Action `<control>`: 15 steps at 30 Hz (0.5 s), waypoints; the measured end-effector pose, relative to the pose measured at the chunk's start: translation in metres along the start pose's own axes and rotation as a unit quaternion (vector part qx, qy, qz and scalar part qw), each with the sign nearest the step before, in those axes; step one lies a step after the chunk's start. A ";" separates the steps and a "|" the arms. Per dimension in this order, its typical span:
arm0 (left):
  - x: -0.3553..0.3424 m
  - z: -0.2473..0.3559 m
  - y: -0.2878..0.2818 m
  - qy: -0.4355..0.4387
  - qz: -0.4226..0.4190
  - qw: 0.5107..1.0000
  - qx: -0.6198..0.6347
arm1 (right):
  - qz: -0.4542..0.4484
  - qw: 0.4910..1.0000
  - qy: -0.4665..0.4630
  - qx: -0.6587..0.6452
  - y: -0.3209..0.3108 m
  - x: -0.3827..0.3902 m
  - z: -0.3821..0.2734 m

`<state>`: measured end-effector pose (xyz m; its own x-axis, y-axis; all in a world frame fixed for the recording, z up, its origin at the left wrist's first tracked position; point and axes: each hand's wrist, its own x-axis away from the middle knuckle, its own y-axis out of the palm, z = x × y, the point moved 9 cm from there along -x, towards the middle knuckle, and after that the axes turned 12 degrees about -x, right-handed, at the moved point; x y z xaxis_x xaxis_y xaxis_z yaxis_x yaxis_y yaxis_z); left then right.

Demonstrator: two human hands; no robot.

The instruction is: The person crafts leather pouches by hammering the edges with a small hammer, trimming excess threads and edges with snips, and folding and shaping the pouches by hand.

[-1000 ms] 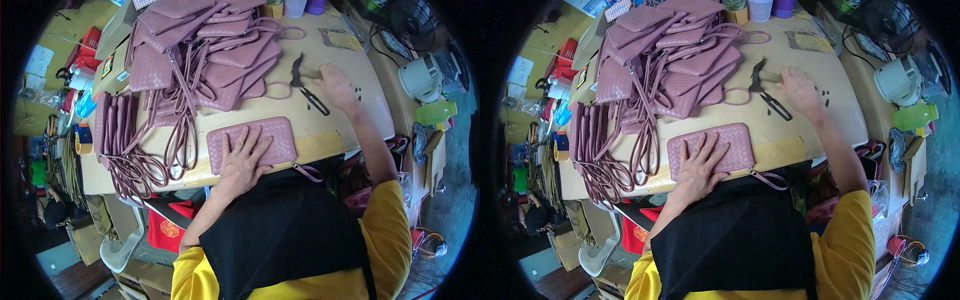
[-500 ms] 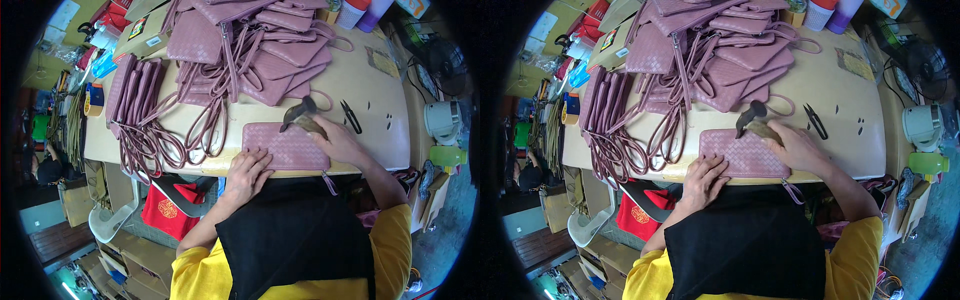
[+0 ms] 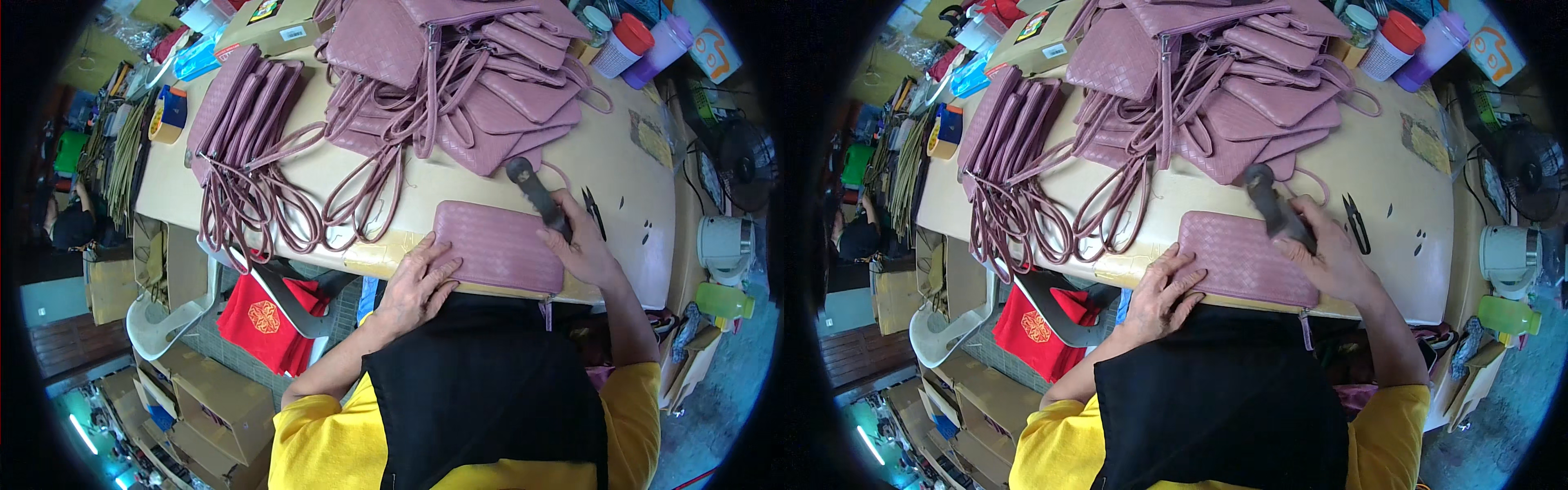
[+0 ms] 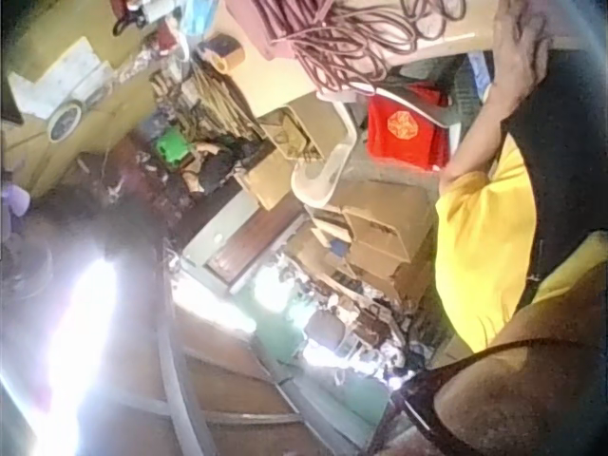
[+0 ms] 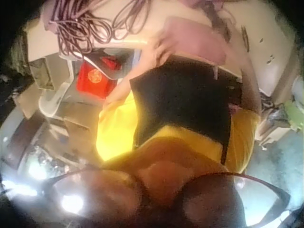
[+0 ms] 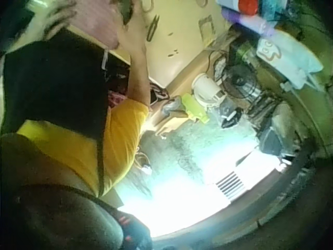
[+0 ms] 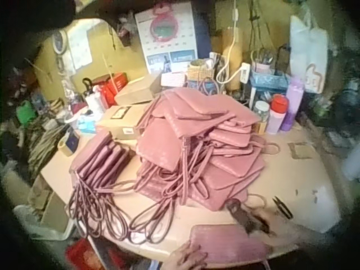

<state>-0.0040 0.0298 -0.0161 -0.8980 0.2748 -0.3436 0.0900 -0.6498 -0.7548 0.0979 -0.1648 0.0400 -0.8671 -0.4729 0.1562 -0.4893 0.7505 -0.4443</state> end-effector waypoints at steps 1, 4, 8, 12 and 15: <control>0.003 -0.006 0.001 -0.017 0.040 0.998 0.039 | -0.002 1.000 0.000 0.001 0.004 -0.002 -0.004; -0.001 -0.001 -0.007 0.022 0.037 0.998 -0.052 | -0.011 0.993 -0.050 0.104 0.019 -0.015 -0.015; 0.000 -0.002 -0.002 0.035 0.058 0.996 -0.056 | -0.097 0.994 -0.008 0.044 0.040 -0.031 -0.002; 0.002 -0.002 -0.004 0.025 0.057 0.996 -0.065 | -0.145 0.981 -0.021 0.131 0.057 -0.049 -0.026; 0.002 -0.003 -0.003 0.017 0.046 0.996 -0.070 | -0.091 0.983 -0.128 0.098 0.058 -0.051 -0.058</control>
<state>-0.0050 0.0347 -0.0164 -0.8684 0.2447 -0.4312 0.2316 -0.5687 -0.7892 0.1079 -0.0702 0.0572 -0.7028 -0.7106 0.0329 -0.5849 0.5508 -0.5954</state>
